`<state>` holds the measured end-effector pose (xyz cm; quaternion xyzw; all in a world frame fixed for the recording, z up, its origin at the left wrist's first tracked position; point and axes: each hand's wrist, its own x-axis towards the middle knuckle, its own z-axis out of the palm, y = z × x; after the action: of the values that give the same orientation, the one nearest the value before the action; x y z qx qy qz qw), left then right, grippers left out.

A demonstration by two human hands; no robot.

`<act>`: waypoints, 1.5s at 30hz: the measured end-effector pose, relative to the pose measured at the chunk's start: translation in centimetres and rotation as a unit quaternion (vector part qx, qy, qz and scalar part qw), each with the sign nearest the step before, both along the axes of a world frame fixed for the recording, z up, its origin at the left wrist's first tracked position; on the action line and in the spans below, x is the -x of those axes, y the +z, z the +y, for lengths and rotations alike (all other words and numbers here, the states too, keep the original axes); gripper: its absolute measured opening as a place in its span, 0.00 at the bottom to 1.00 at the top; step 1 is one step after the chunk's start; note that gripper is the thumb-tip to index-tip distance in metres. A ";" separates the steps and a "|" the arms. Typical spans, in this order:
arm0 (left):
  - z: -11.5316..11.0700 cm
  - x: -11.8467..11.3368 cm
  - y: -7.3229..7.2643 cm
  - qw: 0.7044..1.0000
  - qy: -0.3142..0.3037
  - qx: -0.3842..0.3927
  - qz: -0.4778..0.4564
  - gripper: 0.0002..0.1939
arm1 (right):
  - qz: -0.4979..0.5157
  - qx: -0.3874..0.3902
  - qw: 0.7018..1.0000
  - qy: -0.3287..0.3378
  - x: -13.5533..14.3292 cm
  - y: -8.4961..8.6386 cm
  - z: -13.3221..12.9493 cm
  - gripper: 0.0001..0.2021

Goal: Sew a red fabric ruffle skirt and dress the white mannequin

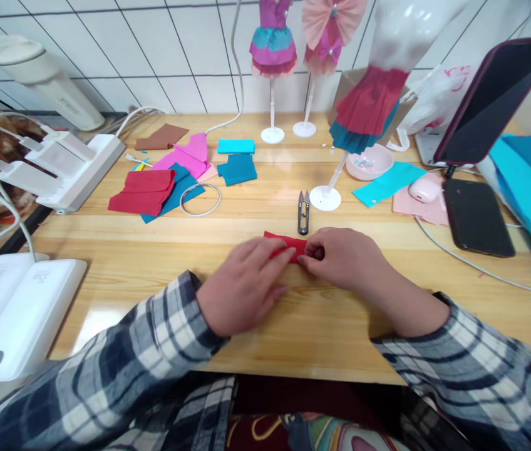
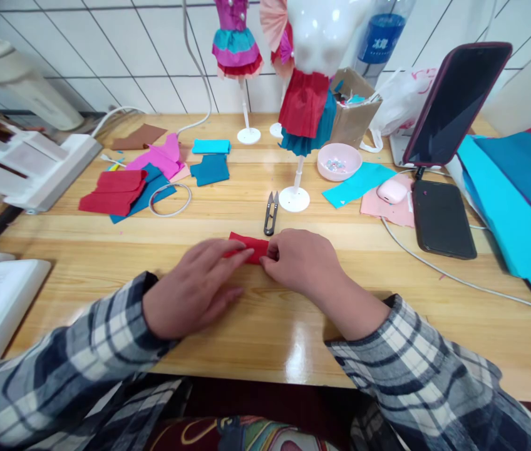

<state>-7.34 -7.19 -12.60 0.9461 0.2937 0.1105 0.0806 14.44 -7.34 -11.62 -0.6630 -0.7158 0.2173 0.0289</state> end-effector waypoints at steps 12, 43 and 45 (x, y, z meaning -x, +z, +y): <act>-2.4 -0.3 -1.0 0.995 0.077 0.030 0.054 0.36 | 0.001 -0.004 1.000 -0.010 -0.8 0.4 -0.7 0.10; -1.8 -1.1 -0.8 0.996 0.042 -0.038 0.072 0.30 | 0.051 0.047 0.997 -0.022 -4.2 0.7 -0.7 0.05; -1.7 -1.2 -0.8 0.996 0.041 -0.033 0.069 0.31 | 0.043 0.048 0.998 -0.025 -4.3 0.7 -0.7 0.05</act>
<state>-6.18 -8.88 -13.36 0.9408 0.3331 0.0581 0.0247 18.71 -8.02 -10.89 -0.6710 -0.6861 0.2793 0.0333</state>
